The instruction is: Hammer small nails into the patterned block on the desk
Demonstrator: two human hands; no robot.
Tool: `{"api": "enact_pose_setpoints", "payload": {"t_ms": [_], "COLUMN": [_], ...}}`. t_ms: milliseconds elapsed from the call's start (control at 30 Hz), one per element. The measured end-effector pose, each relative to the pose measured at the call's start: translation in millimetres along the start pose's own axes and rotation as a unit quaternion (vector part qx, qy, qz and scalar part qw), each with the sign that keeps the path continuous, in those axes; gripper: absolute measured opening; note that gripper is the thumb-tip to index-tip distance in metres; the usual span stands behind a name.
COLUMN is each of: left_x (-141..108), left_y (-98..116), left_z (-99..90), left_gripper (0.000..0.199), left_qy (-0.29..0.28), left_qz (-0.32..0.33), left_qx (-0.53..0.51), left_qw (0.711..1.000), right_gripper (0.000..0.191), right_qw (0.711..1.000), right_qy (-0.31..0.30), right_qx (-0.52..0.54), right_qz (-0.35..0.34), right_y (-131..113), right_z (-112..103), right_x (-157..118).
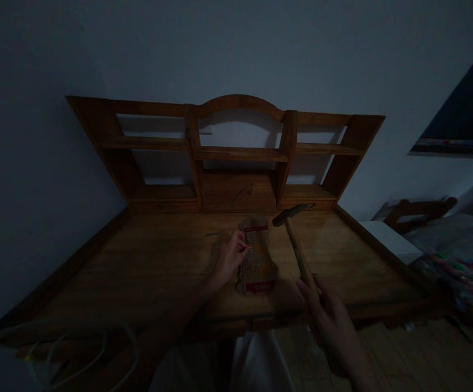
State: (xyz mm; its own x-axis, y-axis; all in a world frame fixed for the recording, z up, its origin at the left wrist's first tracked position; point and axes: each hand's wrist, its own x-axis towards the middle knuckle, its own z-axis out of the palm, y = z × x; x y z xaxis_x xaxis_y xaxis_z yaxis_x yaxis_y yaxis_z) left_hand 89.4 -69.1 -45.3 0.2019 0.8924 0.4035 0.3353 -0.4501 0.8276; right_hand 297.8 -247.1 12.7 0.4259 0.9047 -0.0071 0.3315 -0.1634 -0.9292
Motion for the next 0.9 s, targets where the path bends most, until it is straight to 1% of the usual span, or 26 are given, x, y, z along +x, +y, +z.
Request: {"api": "enact_pose_setpoints", "payload": {"t_ms": [100,200,267,367,433,467,533,633,733,800,900], "left_x": [0.5,0.4,-0.2,-1.6,-2.5,-2.8,-2.9,-2.1,-1.8,-2.3,-3.5], "left_y": [0.3,3.1,5.4,6.4,4.9,3.7,1.5,0.5,1.4,1.4,-0.5], "left_z": [-1.1,-3.8,-5.8,-7.6,-7.4,-7.1,-6.1,-5.5,-6.1,-6.7,-7.0], "left_gripper": [0.026,0.025,0.024,0.024,0.023,0.023,0.023,0.023,0.023,0.022,0.02], "left_qy": [0.003,-0.001,-0.006,-0.011,-0.003,0.002,0.008,0.007,-0.005,-0.007,-0.007], "left_qz": [0.001,-0.001,-0.007,-0.012,-0.009,-0.007,-0.008,-0.02,-0.036,-0.04,-0.017], "left_qx": [0.007,0.007,0.011,0.016,0.024,0.03,0.041,0.049,0.042,0.038,0.038], "left_qw": [1.0,1.0,1.0,1.0,1.0,1.0,0.999,0.999,0.998,0.998,0.999], "right_gripper": [0.06,0.059,0.059,0.056,0.054,0.055,0.057,0.058,0.063,0.063,0.054], "right_qw": [0.999,0.997,0.994,0.984,0.973,0.97,0.969,0.976,0.977,0.971,0.957], "right_qy": [-0.014,-0.025,-0.045,-0.105,-0.141,-0.148,-0.146,-0.131,-0.104,-0.111,-0.149], "right_qx": [-0.025,-0.051,-0.068,-0.118,-0.16,-0.175,-0.182,-0.156,-0.153,-0.179,-0.221], "right_qz": [-0.025,-0.055,-0.07,-0.084,-0.085,-0.083,-0.079,-0.082,-0.104,-0.114,-0.113], "right_y": [-15.1,-21.5,-19.6,-9.8,-2.1,0.9,4.0,1.3,-4.4,-6.5,-6.0], "right_z": [-4.5,-4.8,-0.8,9.8,16.6,19.1,21.4,19.4,16.7,17.5,22.1], "right_x": [-17.6,-25.2,-25.7,-22.7,-20.7,-20.1,-20.4,-23.6,-27.8,-30.2,-32.2]}}
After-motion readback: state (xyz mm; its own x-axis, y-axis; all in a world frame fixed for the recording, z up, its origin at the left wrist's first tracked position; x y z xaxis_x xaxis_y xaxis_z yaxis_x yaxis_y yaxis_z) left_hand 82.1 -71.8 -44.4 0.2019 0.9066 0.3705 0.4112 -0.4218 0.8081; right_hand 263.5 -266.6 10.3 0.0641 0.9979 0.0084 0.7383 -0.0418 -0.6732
